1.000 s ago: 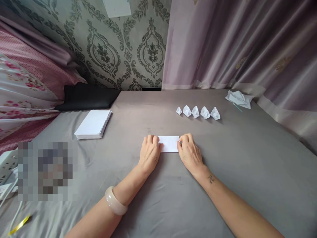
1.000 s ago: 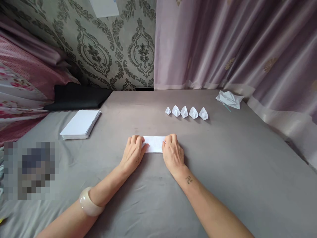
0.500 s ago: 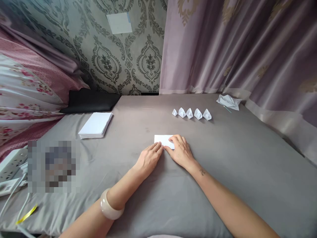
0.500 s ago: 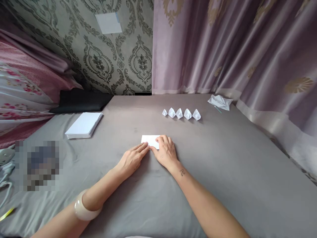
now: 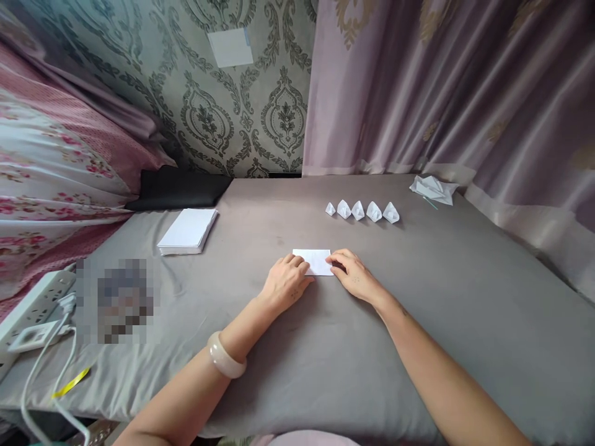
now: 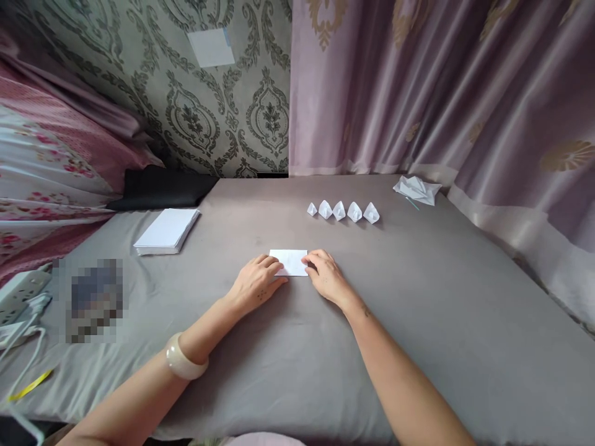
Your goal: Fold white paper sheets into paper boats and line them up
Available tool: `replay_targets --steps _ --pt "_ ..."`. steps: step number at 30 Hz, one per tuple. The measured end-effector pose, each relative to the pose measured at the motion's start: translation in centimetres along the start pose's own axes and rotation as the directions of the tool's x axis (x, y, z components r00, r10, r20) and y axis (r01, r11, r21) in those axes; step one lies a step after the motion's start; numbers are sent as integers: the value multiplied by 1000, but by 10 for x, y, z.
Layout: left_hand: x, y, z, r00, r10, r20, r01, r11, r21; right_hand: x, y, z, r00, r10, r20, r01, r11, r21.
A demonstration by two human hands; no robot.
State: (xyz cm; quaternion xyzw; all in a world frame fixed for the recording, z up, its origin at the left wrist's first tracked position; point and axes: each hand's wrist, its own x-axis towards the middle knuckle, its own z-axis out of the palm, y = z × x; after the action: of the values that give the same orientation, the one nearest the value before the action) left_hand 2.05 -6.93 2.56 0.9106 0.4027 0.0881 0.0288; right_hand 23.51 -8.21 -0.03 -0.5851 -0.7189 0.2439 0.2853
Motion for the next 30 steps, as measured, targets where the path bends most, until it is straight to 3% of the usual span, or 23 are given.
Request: replay_targets --steps 3,9,16,20,23,26,30 --pt "10 4 10 997 71 -8 -70 997 22 -2 -2 -1 1000 -31 -5 31 1000 2" --pt "6 2 19 987 162 -21 -156 974 166 -8 -3 1 998 -59 -31 57 997 -43" --pt "0 -5 17 994 77 -77 -75 997 23 -11 -17 1 975 -204 -91 174 949 -264" --pt "-3 -9 18 995 0 -95 -8 996 -90 -14 -23 5 969 -240 -57 208 917 -340" --pt "-2 -10 19 991 28 -129 -43 993 -114 -10 -21 8 976 -198 -94 162 940 -300" --pt "0 -10 21 986 65 -152 -81 992 -101 4 -13 11 976 -70 -207 26 978 -208" --pt "0 -8 23 987 60 -151 -79 989 -123 19 -7 11 978 88 -189 -111 987 -115"
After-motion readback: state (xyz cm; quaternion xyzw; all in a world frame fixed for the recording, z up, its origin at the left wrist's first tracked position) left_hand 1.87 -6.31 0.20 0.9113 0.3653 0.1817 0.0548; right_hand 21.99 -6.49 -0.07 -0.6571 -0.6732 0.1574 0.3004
